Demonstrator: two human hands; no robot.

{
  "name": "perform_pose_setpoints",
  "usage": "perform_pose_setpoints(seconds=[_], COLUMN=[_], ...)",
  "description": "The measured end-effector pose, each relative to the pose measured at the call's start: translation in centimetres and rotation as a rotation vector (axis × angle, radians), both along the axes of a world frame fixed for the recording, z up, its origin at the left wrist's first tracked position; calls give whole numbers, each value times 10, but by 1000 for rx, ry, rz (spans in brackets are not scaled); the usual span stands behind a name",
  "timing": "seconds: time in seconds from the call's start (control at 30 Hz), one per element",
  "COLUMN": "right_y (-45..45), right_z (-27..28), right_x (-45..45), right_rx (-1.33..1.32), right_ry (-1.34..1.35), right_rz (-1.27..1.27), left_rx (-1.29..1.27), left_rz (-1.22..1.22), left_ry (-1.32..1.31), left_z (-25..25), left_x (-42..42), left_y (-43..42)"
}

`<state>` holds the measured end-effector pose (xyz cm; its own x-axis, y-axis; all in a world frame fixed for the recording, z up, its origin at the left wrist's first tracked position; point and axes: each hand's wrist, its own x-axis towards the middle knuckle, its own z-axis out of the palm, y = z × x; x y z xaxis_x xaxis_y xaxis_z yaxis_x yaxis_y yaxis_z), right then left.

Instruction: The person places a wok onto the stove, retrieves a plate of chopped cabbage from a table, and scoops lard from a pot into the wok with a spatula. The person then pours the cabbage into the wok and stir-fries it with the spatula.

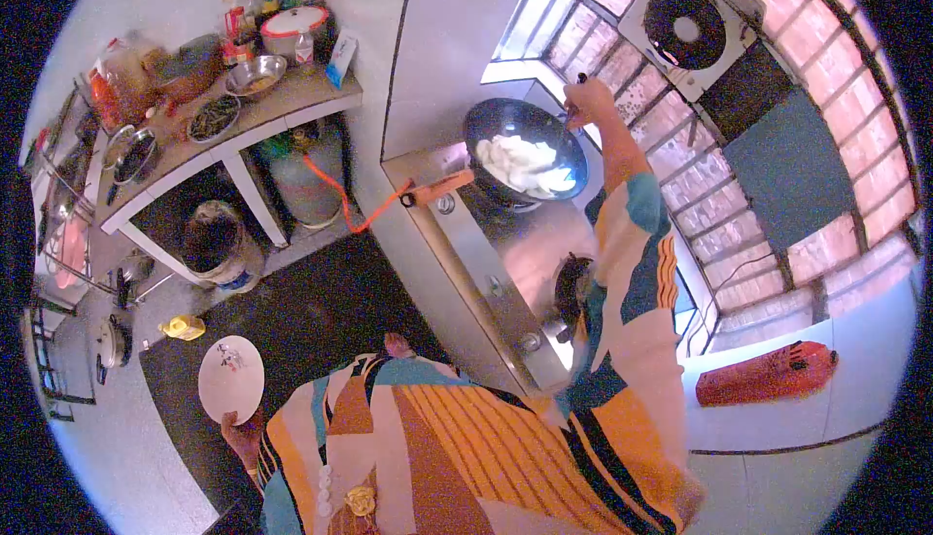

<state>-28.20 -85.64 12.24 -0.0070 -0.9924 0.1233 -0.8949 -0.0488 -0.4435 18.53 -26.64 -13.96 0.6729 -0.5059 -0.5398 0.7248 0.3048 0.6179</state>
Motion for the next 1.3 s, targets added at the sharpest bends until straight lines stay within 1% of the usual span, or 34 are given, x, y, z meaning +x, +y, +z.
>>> perform_pose_setpoints(seconds=[0.03,0.07,0.1,0.13,0.2,0.23,0.33,0.43,0.53,0.63,0.67,0.77,0.8,0.9,0.93,1.0,1.03,1.1,1.17,1.23,1.3], right_y=[0,13,21,20,9,4,-7,6,3,20,27,21,22,36,39,37,35,29,34,44,47], right_z=[3,19,28,28,20,14,-34,-60,-51,-35,-26,-24,-18,-13,-12,-26,-39,-77,-121,-152,-144], right_x=[-2,13,23,24,16,11,-12,-24,-18,-22,-20,-44,-47,-45,-45,-51,-55,-69,-82,-82,-75], right_rx=[77,152,229,233,309,346,152,-2,-2,-2,-14,32,61,129,150,99,74,15,12,-31,-54], right_ry=[10,19,28,70,35,17,-78,-376,-430,-489,-499,-661,-582,-304,-209,-248,-270,-389,-802,-993,-973], right_rz=[-47,-91,-134,-133,-142,-147,-191,-173,-160,-187,-156,-83,-117,-179,-194,-228,-242,-193,-145,-192,-157], left_rx=[18,36,48,61,74,70,55,46,54,80,82,100,108,38,43,56,56,56,24,25,59], left_rz=[-25,-47,-58,-68,-65,-59,-29,31,59,28,15,-40,-57,-177,-156,-108,-110,-111,-102,-101,-111], left_ry=[-47,-94,-100,-106,-38,-46,-59,-31,-3,-3,0,-14,-23,-158,-109,-13,-18,-31,-37,-37,-43], left_z=[-9,-26,-28,-30,-14,-12,-3,2,1,5,5,2,-2,-12,-12,14,16,20,16,12,10], left_x=[3,9,10,11,8,6,2,-1,0,2,2,5,7,12,10,-3,-5,-6,-6,-6,-3], left_y=[4,11,12,14,10,8,3,0,-5,-15,-19,-29,-31,-42,-45,-60,-62,-64,-63,-59,-56])
